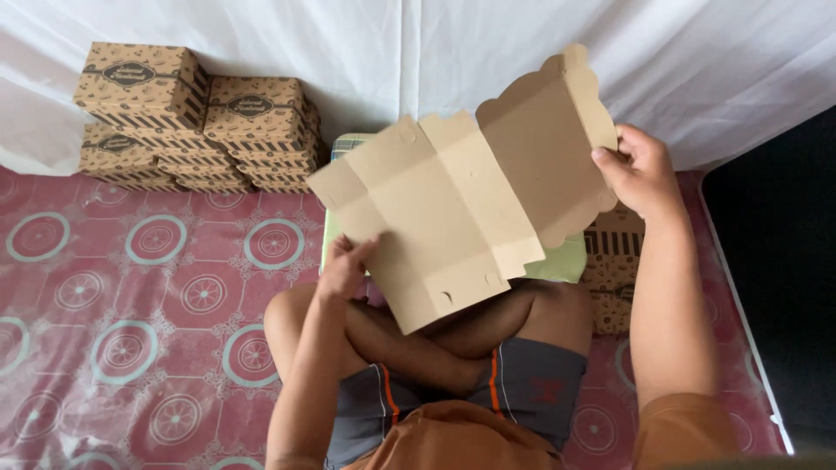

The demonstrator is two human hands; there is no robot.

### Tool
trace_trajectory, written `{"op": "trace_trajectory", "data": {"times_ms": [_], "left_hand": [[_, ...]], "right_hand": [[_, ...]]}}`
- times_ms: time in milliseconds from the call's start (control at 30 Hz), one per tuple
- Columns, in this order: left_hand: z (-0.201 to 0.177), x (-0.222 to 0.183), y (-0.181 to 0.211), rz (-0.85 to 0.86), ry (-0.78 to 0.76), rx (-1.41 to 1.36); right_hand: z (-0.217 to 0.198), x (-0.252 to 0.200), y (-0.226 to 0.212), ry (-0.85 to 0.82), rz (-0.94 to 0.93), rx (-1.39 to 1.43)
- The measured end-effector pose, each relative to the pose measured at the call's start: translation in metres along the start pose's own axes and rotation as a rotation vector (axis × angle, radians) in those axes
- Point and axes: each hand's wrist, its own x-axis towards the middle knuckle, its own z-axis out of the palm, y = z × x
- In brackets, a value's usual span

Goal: Folding flat cardboard sheets into small rectangular boxes while sitting on the floor.

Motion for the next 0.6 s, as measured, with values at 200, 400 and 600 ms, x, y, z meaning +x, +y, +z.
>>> {"op": "trace_trajectory", "data": {"times_ms": [200,400,600], "left_hand": [[0.010,-0.045,-0.074,0.002,0.207,0.531],[0.059,-0.049,-0.137,0.211,0.588,-0.174],[0.047,-0.078,-0.152,-0.303,0.152,0.445]], "right_hand": [[-0.005,0.023,-0.030,0.050,-0.368,-0.438],[0.051,0.028,-0.040,0.535,-0.879,-0.689],[0.128,-0.078,0.040,0.096,-0.670,-0.383]]}}
